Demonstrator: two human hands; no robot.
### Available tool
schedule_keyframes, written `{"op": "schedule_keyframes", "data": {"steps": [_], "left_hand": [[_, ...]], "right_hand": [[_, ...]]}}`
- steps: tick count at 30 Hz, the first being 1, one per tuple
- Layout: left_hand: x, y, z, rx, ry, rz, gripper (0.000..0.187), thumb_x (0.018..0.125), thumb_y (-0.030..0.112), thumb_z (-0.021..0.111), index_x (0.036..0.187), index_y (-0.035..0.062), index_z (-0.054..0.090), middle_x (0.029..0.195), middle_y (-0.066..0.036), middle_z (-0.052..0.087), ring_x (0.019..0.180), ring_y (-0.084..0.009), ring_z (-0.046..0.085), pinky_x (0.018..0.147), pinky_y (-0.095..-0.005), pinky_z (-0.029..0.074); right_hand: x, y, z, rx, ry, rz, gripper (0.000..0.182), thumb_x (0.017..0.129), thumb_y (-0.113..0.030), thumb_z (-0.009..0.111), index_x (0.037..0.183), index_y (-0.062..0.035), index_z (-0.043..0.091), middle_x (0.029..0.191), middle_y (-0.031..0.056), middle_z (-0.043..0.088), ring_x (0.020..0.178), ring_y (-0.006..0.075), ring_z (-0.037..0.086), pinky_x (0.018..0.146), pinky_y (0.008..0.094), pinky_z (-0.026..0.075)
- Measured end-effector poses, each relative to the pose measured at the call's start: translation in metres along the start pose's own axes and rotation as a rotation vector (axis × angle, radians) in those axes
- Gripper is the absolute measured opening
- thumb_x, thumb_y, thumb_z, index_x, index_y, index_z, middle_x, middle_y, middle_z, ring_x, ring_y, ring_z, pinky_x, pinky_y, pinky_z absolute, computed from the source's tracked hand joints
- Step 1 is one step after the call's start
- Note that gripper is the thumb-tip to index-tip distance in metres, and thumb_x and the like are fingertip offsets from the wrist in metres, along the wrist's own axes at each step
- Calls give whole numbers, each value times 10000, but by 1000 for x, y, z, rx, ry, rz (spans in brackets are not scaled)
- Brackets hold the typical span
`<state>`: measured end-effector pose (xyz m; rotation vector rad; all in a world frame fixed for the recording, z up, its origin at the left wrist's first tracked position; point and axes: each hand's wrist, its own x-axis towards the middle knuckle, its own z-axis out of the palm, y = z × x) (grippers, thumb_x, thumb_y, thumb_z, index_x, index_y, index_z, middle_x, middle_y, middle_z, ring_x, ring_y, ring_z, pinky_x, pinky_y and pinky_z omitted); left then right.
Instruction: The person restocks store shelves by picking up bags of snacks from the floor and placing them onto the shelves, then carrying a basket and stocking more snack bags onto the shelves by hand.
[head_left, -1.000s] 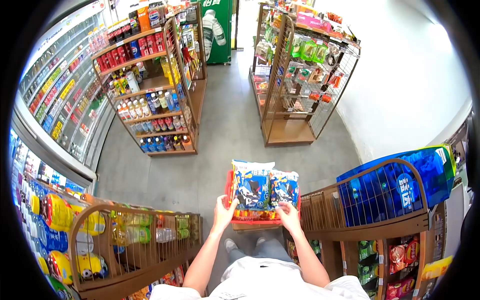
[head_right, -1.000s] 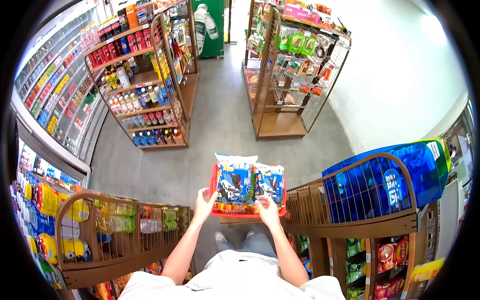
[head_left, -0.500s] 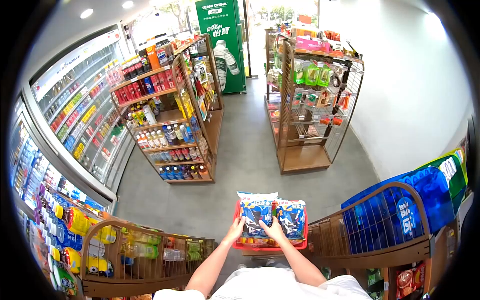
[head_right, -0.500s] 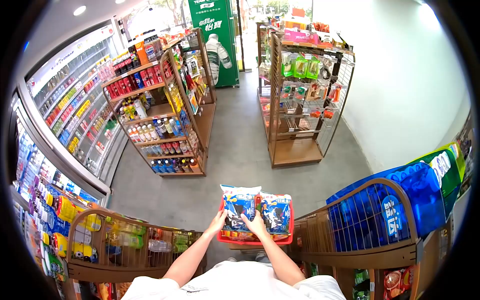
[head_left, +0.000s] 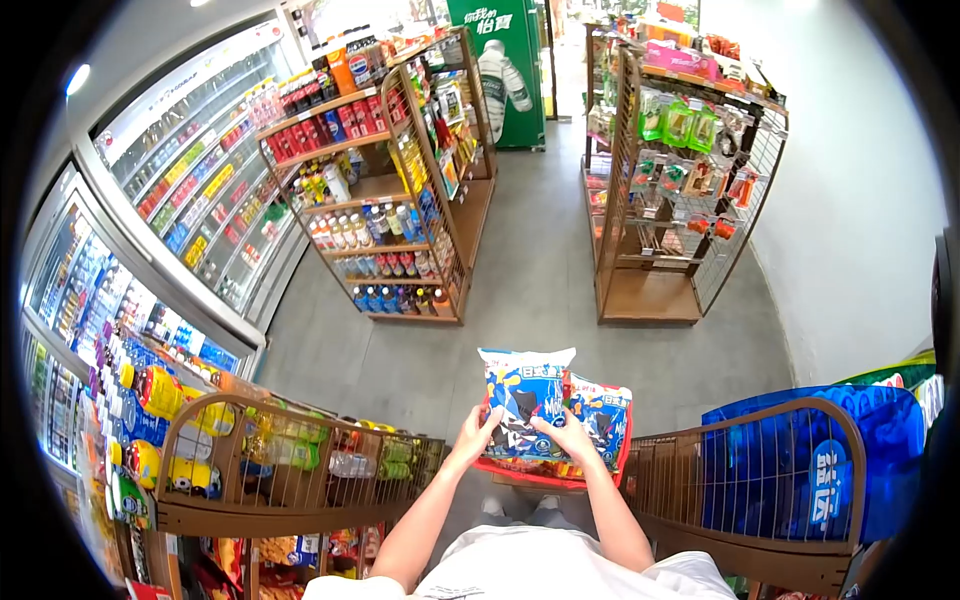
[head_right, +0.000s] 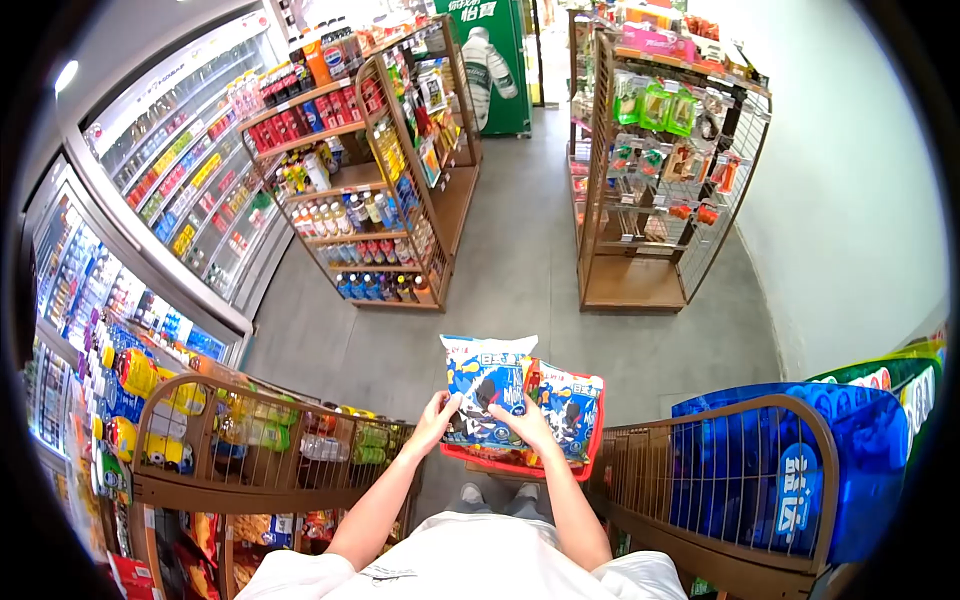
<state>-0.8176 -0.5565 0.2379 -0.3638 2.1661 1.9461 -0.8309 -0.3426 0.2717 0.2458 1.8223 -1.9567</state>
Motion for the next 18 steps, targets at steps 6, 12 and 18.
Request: {"op": "schedule_keyframes", "data": {"steps": [6, 12, 18], "left_hand": [[-24, 25, 12, -208, -3, -72, 767, 886, 498, 619, 1347, -64, 372, 1261, -174, 539, 1168, -190, 516, 1015, -304, 378], [-27, 32, 16, -262, -157, -56, 718, 929, 487, 556, 1401, -17, 356, 1330, -111, 511, 1190, -180, 500, 1022, -312, 379], [-25, 21, 18, -256, -223, -42, 737, 906, 494, 582, 1381, -35, 387, 1328, -130, 519, 1216, -185, 488, 1040, -310, 360]], "right_hand": [[-24, -20, 2, -159, -27, -41, 873, 740, -437, 786, 1351, 44, 391, 1273, 165, 553, 1146, 220, 550, 984, 322, 426], [-35, -12, 6, -18, 108, -53, 765, 776, -399, 772, 1307, 46, 447, 1176, 132, 615, 1057, 183, 589, 937, 306, 453], [-54, -3, 9, 42, 226, -116, 659, 772, -330, 790, 1244, 45, 522, 1155, 114, 627, 1032, 170, 600, 915, 299, 467]]}}
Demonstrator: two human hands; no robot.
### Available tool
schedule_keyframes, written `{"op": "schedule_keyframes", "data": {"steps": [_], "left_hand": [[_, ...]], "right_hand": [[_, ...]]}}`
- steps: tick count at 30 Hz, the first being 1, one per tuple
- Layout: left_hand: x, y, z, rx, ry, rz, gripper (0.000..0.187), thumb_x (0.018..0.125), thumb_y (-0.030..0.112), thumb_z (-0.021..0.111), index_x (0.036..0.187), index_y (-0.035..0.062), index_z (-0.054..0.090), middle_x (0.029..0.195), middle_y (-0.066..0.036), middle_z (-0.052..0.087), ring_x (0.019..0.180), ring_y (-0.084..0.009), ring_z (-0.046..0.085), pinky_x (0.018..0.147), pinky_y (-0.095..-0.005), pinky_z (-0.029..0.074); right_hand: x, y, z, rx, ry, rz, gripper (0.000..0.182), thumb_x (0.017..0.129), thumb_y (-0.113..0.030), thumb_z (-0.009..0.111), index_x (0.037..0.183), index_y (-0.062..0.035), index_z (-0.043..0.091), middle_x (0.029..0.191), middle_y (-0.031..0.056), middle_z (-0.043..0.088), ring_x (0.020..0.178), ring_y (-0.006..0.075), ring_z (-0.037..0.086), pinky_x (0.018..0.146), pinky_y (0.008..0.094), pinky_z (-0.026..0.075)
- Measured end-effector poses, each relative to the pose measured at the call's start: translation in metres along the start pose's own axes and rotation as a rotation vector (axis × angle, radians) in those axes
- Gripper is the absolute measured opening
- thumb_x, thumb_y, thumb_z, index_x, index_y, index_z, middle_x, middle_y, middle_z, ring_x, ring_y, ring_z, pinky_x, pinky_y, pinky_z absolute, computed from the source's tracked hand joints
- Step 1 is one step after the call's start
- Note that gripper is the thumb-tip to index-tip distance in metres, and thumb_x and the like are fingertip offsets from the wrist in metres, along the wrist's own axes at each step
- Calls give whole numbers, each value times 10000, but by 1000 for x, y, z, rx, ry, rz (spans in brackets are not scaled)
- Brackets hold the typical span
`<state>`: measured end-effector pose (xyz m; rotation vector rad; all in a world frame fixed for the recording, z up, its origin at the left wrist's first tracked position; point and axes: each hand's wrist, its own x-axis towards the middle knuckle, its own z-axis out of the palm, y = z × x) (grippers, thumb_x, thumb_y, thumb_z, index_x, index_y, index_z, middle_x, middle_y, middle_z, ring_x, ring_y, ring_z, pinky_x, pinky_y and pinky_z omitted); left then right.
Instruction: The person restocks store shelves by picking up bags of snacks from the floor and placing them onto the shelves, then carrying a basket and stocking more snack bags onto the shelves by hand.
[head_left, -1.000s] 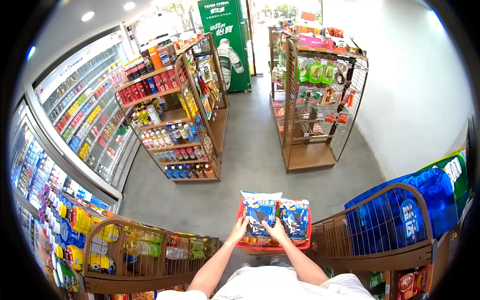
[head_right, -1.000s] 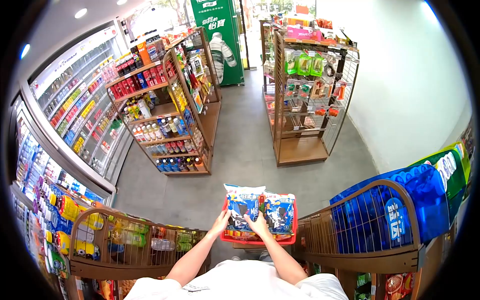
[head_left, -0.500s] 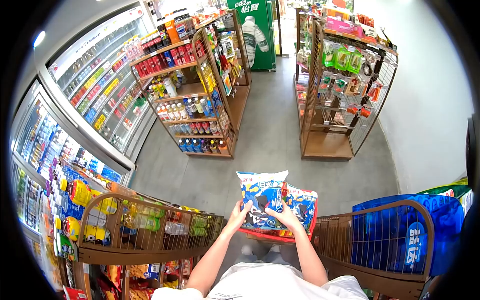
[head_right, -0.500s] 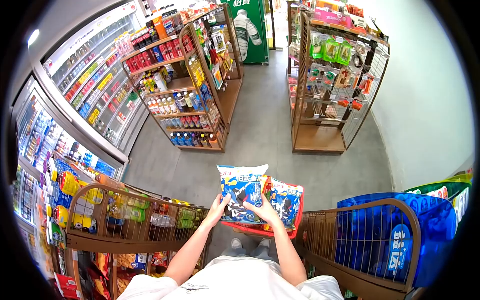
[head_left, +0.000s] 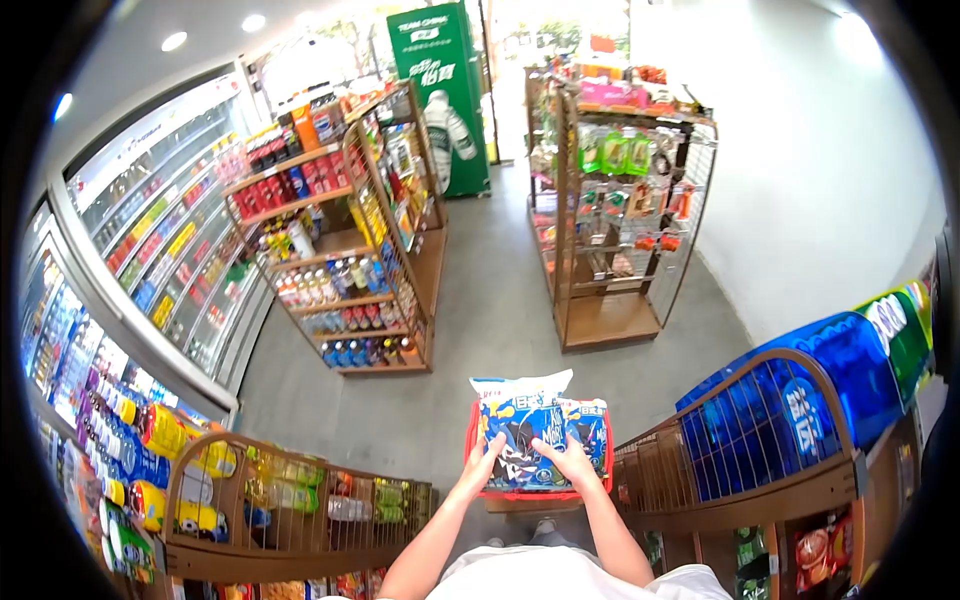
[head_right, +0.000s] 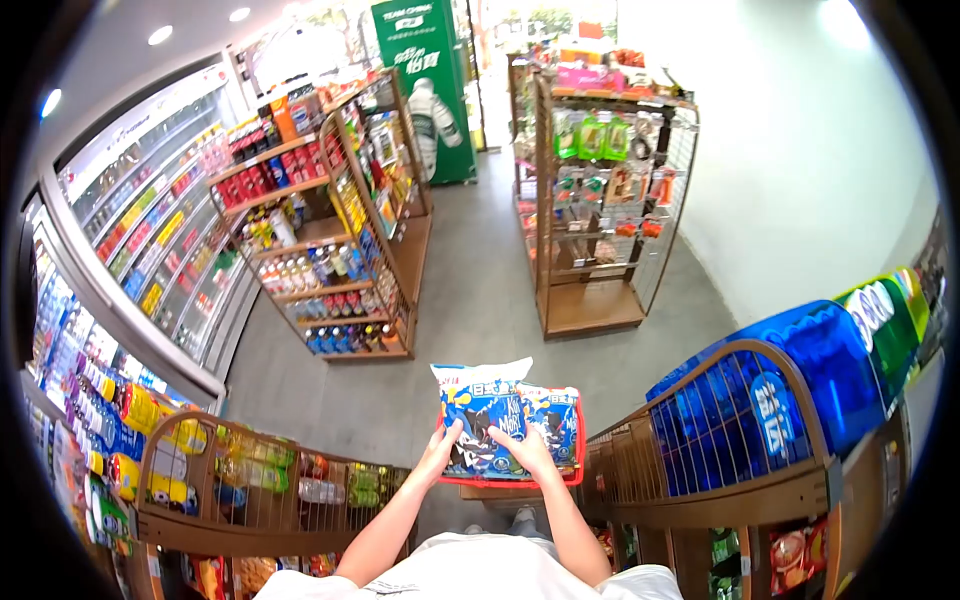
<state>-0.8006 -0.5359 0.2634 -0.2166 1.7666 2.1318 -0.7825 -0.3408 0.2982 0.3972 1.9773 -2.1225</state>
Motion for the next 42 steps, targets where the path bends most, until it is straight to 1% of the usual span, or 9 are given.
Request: {"op": "schedule_keyframes", "data": {"steps": [8, 9, 11, 16, 23, 32, 36, 37, 42], "left_hand": [[-13, -22, -16, 57, -74, 150, 635, 906, 445, 601, 1261, -71, 501, 1203, -143, 598, 1086, -183, 564, 957, -309, 424], [-3, -51, -19, 183, 49, 273, 588, 917, 426, 591, 1214, -79, 540, 1164, -147, 619, 1062, -185, 576, 942, -307, 430], [-36, -23, -3, 151, 35, 243, 536, 936, 429, 557, 1129, -69, 599, 1035, -142, 663, 978, -186, 605, 878, -313, 452], [-55, -65, 16, 226, -60, 217, 521, 954, 456, 496, 958, -49, 623, 862, -145, 673, 805, -200, 616, 746, -343, 465], [-109, -67, 77, 286, -314, 264, 516, 976, 427, 442, 926, -61, 604, 821, -153, 659, 778, -200, 601, 722, -355, 454], [-210, -120, 165, 163, -582, 363, 421, 1005, 318, 399, 915, -55, 571, 796, -92, 626, 735, -142, 545, 676, -317, 442], [-273, -158, 194, 180, -655, 344, 421, 1006, 290, 379, 1062, -83, 566, 924, -142, 656, 831, -191, 593, 750, -331, 462], [-290, -163, 198, 247, -677, 357, 433, 1007, 286, 373, 1131, -93, 544, 975, -166, 653, 887, -212, 600, 792, -335, 461], [-354, -183, 213, 338, -736, 357, 437, 1010, 288, 361, 1132, -93, 538, 975, -167, 653, 882, -212, 597, 790, -335, 460]], "right_hand": [[-44, 24, 25, 41, 154, -58, 562, 798, -271, 779, 1225, 10, 545, 1128, 77, 642, 988, 142, 609, 892, 292, 481], [-52, 30, 28, 38, 183, -54, 560, 799, -269, 780, 1224, 9, 546, 1130, 76, 641, 987, 140, 608, 888, 292, 482], [-69, 39, 29, 28, 230, -28, 546, 804, -265, 777, 1222, 2, 551, 1125, 66, 645, 979, 132, 609, 874, 288, 486], [-123, 64, 14, 61, 368, -3, 509, 814, -266, 767, 1201, -3, 565, 1106, 65, 655, 968, 130, 611, 875, 284, 483], [-217, 79, -10, 72, 676, -131, 641, 743, -341, 820, 1198, 25, 556, 1101, 85, 658, 966, 135, 616, 885, 286, 482], [-370, 104, -55, 11, 880, -194, 780, 711, -335, 841, 1302, 20, 476, 1158, 91, 630, 1020, 144, 595, 915, 298, 474], [-449, 125, -75, -24, 926, -109, 824, 698, -374, 842, 1311, 28, 466, 1160, 106, 628, 1033, 157, 593, 930, 316, 468], [-460, 147, -82, 32, 938, -180, 799, 695, -349, 850, 1295, 26, 479, 1148, 98, 632, 1017, 154, 598, 920, 314, 475], [-527, 179, -86, 175, 969, -239, 721, 687, -311, 864, 1237, 6, 522, 1095, 75, 651, 976, 134, 608, 884, 294, 493]]}}
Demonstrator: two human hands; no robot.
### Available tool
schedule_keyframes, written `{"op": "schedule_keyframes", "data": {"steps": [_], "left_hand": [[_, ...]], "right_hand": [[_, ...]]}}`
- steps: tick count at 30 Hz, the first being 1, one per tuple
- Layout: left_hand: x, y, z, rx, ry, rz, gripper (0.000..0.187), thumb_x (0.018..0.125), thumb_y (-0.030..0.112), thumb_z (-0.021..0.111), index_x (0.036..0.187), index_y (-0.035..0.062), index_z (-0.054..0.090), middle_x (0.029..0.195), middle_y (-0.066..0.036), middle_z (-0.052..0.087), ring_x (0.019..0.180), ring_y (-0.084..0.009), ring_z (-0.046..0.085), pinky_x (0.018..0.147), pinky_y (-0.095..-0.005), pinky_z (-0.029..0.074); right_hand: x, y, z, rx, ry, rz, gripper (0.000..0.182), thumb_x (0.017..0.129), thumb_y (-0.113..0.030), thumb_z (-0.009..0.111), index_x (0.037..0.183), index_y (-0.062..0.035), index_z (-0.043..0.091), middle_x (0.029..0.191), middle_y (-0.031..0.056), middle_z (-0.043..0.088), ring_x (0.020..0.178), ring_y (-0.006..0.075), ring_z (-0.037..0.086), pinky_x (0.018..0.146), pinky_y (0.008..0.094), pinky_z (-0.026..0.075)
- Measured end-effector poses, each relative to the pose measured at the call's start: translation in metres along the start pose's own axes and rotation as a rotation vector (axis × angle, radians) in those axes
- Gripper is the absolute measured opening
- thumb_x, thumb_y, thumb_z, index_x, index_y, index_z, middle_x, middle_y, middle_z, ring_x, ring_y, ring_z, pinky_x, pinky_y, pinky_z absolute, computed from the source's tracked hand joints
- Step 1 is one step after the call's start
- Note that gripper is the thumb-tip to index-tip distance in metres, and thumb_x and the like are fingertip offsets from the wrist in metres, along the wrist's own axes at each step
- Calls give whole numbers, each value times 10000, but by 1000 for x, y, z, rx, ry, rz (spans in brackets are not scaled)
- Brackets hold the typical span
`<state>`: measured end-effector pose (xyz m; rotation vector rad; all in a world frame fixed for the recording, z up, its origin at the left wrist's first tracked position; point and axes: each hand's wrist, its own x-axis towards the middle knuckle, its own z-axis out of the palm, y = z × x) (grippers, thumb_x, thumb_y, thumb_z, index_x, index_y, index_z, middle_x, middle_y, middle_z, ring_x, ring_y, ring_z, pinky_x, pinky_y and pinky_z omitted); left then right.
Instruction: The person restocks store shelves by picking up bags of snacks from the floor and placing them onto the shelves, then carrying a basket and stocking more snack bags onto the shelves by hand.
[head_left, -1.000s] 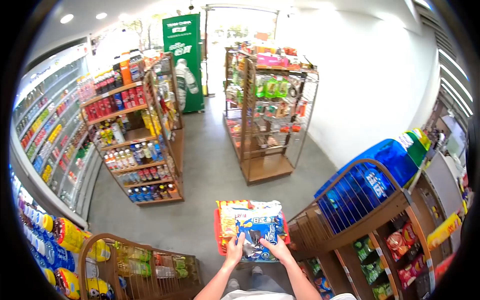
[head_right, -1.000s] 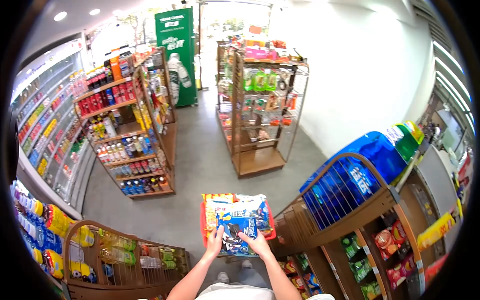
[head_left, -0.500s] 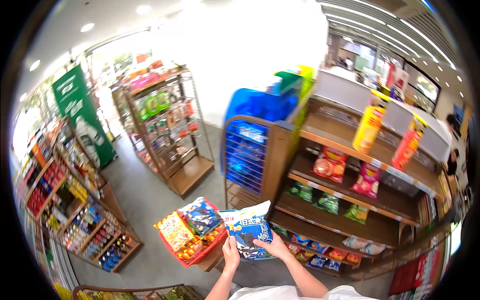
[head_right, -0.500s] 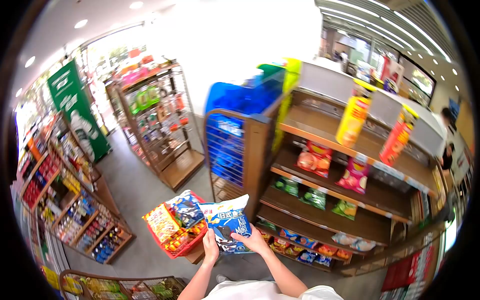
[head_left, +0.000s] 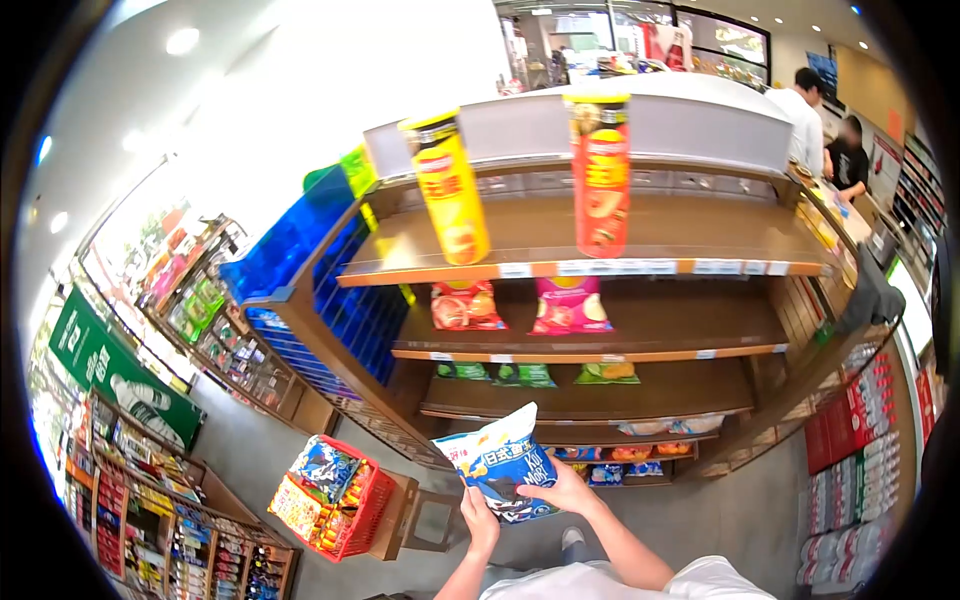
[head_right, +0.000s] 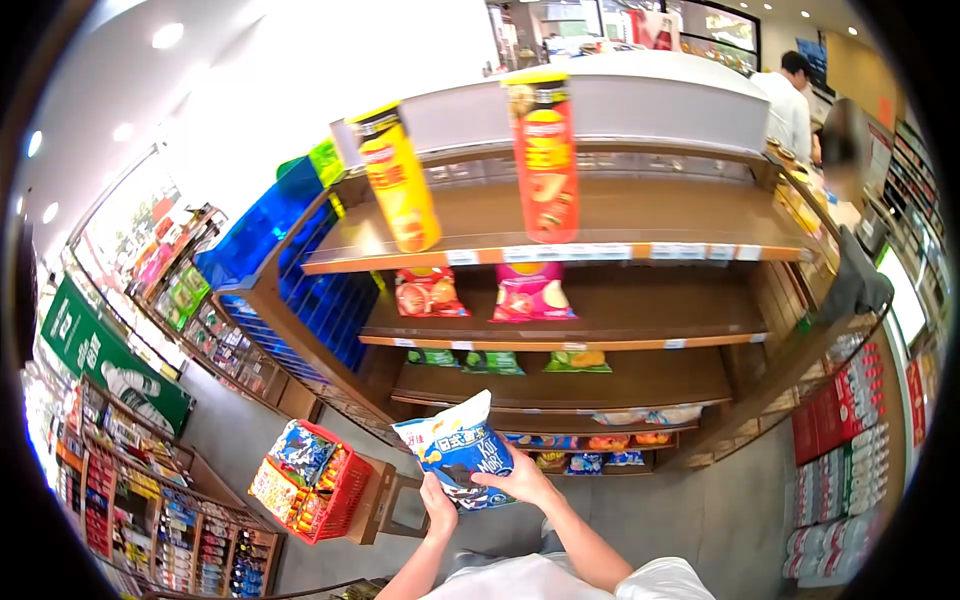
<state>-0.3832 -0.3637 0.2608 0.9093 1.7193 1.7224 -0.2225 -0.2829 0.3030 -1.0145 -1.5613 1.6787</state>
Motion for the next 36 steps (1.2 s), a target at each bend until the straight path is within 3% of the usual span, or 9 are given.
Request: {"op": "schedule_keyframes", "data": {"steps": [11, 13, 16, 26, 27, 31, 36], "left_hand": [[-20, 11, 72, 1, -365, 25, 461, 1011, 314, 365, 1103, -97, 553, 970, -154, 657, 871, -202, 599, 799, -316, 467], [-28, 10, 81, -58, -349, 2, 458, 1011, 315, 369, 1081, -95, 561, 957, -151, 659, 859, -199, 596, 788, -323, 468], [-44, 7, 81, -92, -395, -21, 470, 1014, 329, 366, 1077, -92, 564, 959, -161, 660, 863, -208, 603, 783, -327, 465], [-114, -46, 63, -147, -485, -219, 566, 1019, 409, 322, 1091, -92, 574, 1018, -182, 659, 923, -242, 612, 838, -347, 459], [-122, -24, 64, -95, -538, -193, 574, 1017, 421, 322, 1106, -89, 569, 1028, -185, 655, 935, -246, 610, 847, -349, 457], [-139, -14, 76, -35, -741, -215, 567, 1009, 443, 354, 1125, -72, 563, 1043, -168, 649, 967, -239, 596, 866, -343, 444], [-130, -29, 90, -38, -945, -261, 512, 958, 402, 523, 1196, -52, 533, 1073, -139, 644, 963, -181, 589, 853, -307, 452]], "right_hand": [[-74, -6, -65, 38, 326, 32, 789, 673, -402, 855, 1250, 15, 513, 1111, 101, 648, 986, 155, 614, 893, 299, 486], [-85, -4, -70, 8, 351, 60, 806, 668, -410, 857, 1253, 20, 508, 1134, 111, 637, 1001, 159, 609, 898, 298, 484], [-100, 5, -68, -69, 430, 13, 789, 672, -402, 855, 1249, 19, 520, 1104, 99, 649, 981, 159, 615, 900, 298, 484], [-177, 10, -49, -135, 479, 198, 717, 666, -410, 853, 1190, 0, 585, 1062, 104, 674, 949, 159, 630, 882, 309, 491], [-186, 12, -51, -144, 510, 202, 707, 668, -401, 855, 1181, 4, 587, 1056, 102, 676, 939, 156, 632, 873, 307, 496], [-220, 37, -68, -85, 645, 156, 662, 675, -318, 865, 1162, 31, 582, 1026, 93, 679, 903, 135, 634, 826, 290, 516], [-223, 46, -91, 1, 664, 171, 659, 674, -257, 872, 1181, 37, 571, 1024, 82, 674, 901, 126, 628, 824, 281, 515]]}}
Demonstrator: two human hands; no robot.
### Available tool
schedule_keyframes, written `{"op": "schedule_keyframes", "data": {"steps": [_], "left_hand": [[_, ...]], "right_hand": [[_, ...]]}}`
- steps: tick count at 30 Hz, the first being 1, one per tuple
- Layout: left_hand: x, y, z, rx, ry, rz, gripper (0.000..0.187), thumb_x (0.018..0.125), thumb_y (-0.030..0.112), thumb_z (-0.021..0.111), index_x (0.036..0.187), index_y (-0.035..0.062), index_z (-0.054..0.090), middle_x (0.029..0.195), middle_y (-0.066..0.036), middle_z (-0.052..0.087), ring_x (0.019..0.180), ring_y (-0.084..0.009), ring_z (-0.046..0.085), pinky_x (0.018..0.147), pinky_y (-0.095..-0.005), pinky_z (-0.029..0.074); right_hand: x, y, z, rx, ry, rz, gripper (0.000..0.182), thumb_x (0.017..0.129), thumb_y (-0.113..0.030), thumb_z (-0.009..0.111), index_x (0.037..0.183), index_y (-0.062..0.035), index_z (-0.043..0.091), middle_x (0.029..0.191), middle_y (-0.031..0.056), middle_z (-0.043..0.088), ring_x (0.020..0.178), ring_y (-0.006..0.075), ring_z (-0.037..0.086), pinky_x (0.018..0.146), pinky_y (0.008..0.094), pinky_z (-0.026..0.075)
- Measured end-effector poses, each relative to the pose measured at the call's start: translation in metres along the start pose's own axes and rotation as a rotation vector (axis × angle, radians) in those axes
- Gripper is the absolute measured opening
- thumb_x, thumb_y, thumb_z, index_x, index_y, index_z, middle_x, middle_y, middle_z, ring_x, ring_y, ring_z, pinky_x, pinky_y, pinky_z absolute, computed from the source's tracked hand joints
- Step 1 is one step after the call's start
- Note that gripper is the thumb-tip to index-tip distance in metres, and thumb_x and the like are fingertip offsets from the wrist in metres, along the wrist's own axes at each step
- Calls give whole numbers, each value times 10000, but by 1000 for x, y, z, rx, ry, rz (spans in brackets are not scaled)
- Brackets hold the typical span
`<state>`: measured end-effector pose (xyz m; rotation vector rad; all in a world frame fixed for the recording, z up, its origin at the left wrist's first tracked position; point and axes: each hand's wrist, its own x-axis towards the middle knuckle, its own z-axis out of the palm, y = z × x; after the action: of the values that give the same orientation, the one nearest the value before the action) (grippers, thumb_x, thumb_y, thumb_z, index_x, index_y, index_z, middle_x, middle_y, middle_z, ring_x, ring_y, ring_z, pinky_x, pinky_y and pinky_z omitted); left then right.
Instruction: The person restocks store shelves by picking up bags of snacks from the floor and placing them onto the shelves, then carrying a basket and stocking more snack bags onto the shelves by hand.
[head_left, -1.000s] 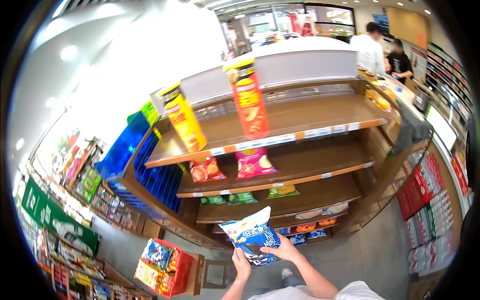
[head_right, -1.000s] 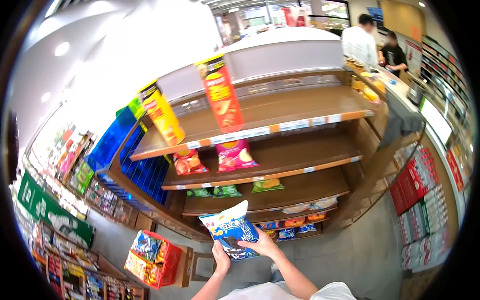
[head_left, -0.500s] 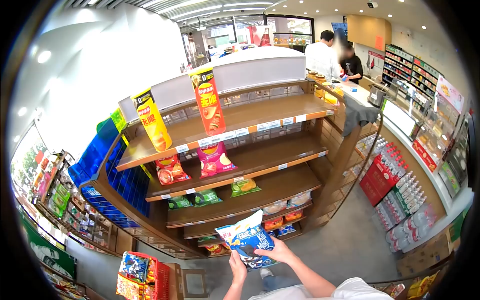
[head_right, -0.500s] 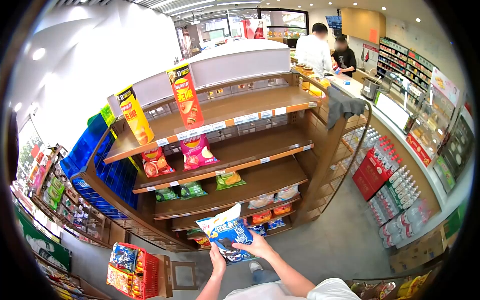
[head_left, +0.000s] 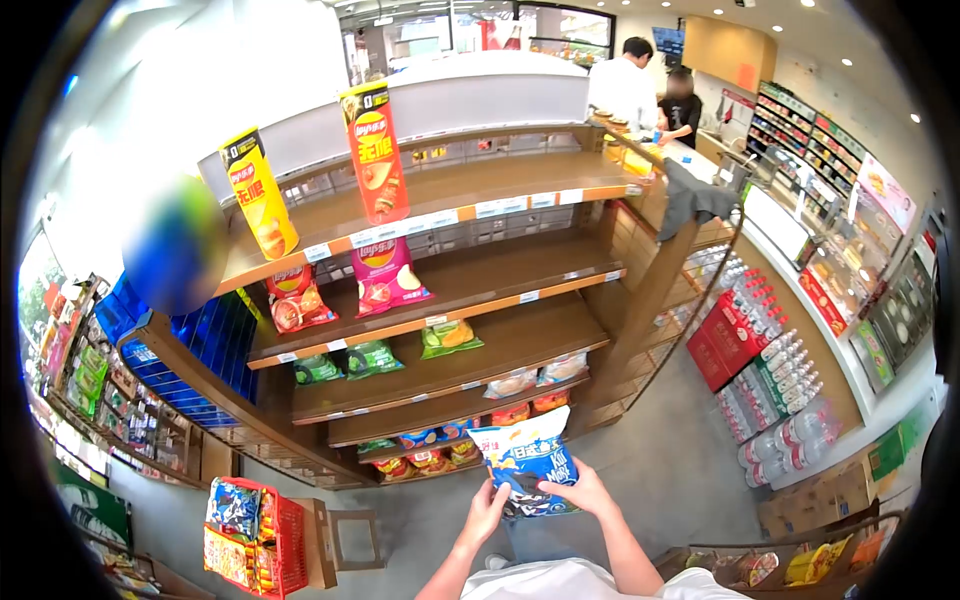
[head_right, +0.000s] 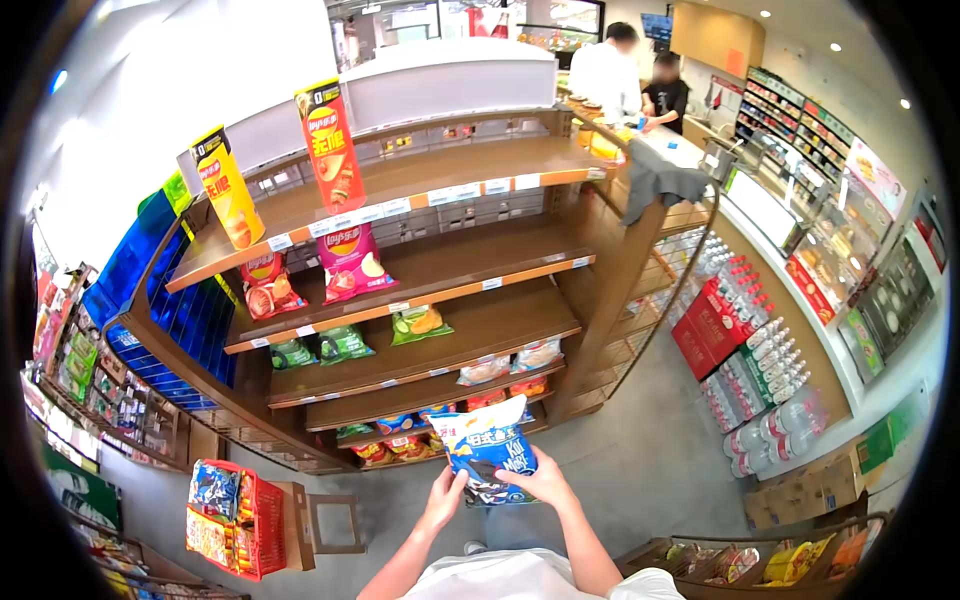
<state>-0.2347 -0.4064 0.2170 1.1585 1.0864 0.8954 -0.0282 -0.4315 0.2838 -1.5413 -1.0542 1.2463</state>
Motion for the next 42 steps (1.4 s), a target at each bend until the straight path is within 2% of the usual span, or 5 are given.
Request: {"op": "schedule_keyframes", "data": {"steps": [12, 18, 22, 25, 42], "left_hand": [[67, -5, -64, 197, -91, -129, 665, 799, 214, 777, 1277, -67, 410, 1193, -158, 591, 1029, -221, 614, 911, -353, 501], [107, -67, -101, 345, -123, -134, 432, 730, 81, 767, 1117, -8, 597, 1137, -77, 639, 1027, -168, 598, 867, -330, 480], [124, -89, -116, 353, 17, -38, 403, 757, 32, 712, 1143, 2, 599, 1142, -115, 641, 1102, -218, 575, 956, -354, 439], [143, -122, -142, 937, 67, 367, 465, 775, 132, 699, 1216, 50, 577, 1169, -160, 617, 1111, -350, 558, 962, -423, 420], [249, -234, -161, 913, 774, 969, 401, 806, 80, 679, 1184, -2, 574, 1145, -176, 620, 1023, -334, 589, 911, -423, 442]], "right_hand": [[119, 19, 21, -184, -307, -19, 848, 585, -332, 892, 1226, 84, 525, 1118, 212, 637, 1034, 270, 626, 913, 348, 484], [168, 63, 59, -242, -320, -155, 821, 578, -214, 856, 1294, -15, 508, 1283, 194, 546, 1204, 331, 513, 1028, 387, 398], [207, 91, 82, -90, -347, -256, 816, 566, -132, 850, 1298, -23, 506, 1323, 182, 520, 1260, 317, 468, 1066, 385, 367], [236, 108, 98, -59, -368, -413, 724, 617, -89, 821, 1279, -53, 530, 1362, 155, 490, 1324, 311, 399, 1125, 417, 289], [336, 188, 138, -113, -399, -1048, 512, 782, -23, 691, 1270, -76, 545, 1459, 154, 396, 1400, 375, 271, 1118, 456, 297]]}}
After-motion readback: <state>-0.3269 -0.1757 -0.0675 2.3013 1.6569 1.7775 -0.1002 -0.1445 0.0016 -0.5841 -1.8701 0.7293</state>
